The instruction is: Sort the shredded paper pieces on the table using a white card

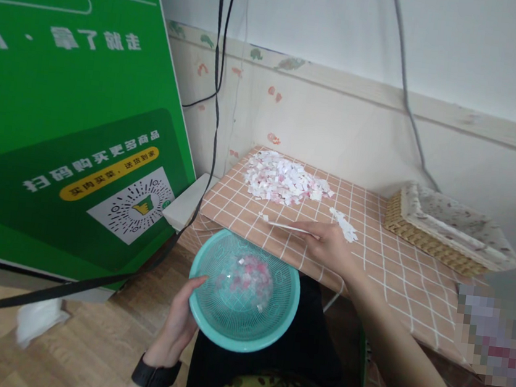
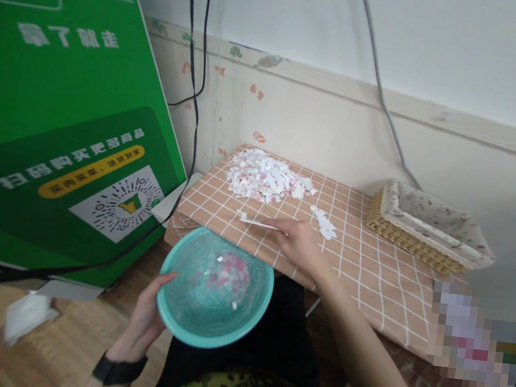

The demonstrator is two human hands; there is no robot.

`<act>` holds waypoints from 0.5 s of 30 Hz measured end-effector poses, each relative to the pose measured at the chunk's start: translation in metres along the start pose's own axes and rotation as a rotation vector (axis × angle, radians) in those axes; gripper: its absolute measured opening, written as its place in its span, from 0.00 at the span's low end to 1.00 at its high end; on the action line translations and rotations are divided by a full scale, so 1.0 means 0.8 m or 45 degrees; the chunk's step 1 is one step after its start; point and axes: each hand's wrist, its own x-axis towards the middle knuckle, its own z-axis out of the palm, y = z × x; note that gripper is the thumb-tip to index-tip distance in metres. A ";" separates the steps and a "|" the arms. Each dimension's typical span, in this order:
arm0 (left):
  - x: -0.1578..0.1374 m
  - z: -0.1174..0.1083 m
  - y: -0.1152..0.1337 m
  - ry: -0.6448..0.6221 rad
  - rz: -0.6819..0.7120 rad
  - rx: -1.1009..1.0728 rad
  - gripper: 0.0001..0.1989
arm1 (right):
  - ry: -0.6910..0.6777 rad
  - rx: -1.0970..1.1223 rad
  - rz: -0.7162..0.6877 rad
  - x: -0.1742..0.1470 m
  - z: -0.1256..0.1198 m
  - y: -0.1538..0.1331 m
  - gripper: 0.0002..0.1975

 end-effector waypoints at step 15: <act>-0.004 0.002 0.000 0.006 -0.019 -0.018 0.07 | -0.079 -0.295 -0.082 0.000 -0.017 0.001 0.13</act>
